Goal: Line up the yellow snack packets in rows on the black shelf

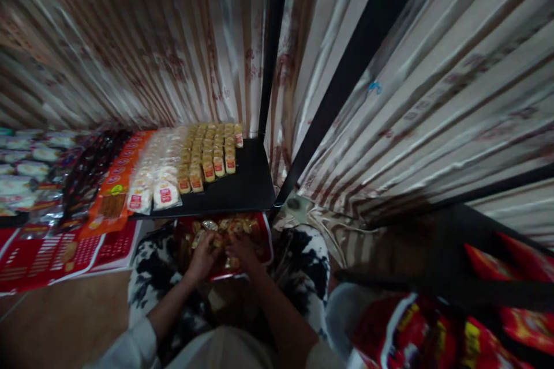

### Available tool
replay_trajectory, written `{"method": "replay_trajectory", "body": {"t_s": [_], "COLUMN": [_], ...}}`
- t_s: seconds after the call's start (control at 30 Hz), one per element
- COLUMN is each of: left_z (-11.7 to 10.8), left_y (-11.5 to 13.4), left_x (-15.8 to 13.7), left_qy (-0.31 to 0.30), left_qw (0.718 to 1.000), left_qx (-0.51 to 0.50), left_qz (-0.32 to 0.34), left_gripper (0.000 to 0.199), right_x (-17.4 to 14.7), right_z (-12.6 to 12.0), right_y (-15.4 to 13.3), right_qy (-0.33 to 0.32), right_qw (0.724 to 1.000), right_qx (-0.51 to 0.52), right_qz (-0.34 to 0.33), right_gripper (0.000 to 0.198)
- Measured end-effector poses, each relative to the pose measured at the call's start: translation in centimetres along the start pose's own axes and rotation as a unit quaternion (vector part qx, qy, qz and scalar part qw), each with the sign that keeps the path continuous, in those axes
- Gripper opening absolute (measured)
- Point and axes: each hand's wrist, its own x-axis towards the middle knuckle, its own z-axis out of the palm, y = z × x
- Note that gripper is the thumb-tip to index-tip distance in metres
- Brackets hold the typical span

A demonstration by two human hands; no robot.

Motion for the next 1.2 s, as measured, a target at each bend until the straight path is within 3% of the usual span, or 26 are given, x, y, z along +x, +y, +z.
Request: {"method": "replay_trajectory", "body": {"t_s": [0.1, 0.27, 0.6, 0.77, 1.07, 1.2], "left_z": [0.0, 0.0, 0.1, 0.7, 1.9, 2.5], "left_y": [1.1, 2.0, 4.3, 5.7, 8.3, 9.1], "left_x": [-0.9, -2.1, -2.7, -1.0, 3.6, 6.4], "left_qy": [0.015, 0.022, 0.024, 0.077, 0.099, 0.096], "left_qw": [0.999, 0.998, 0.995, 0.992, 0.987, 0.99], "left_qx": [-0.014, -0.013, -0.087, -0.091, -0.119, -0.102], "left_qz": [0.028, 0.053, 0.053, 0.029, 0.043, 0.026], "left_gripper": [0.019, 0.028, 0.025, 0.02, 0.02, 0.024], "right_x": [-0.6, -1.6, -3.2, -2.5, -0.1, 2.0], "right_z": [-0.6, -1.2, -2.7, -2.6, -4.2, -4.7], "right_y": [-1.3, -2.3, -5.6, -6.9, -9.1, -10.7], "right_qy": [0.003, 0.054, 0.062, 0.096, 0.069, 0.13], "right_qw": [0.998, 0.993, 0.978, 0.967, 0.971, 0.96], "right_qx": [0.059, 0.104, 0.092, 0.094, 0.076, 0.041], "right_qz": [0.037, -0.003, -0.179, -0.214, -0.215, -0.245], "right_gripper": [0.018, 0.025, 0.028, 0.041, 0.031, 0.031]}}
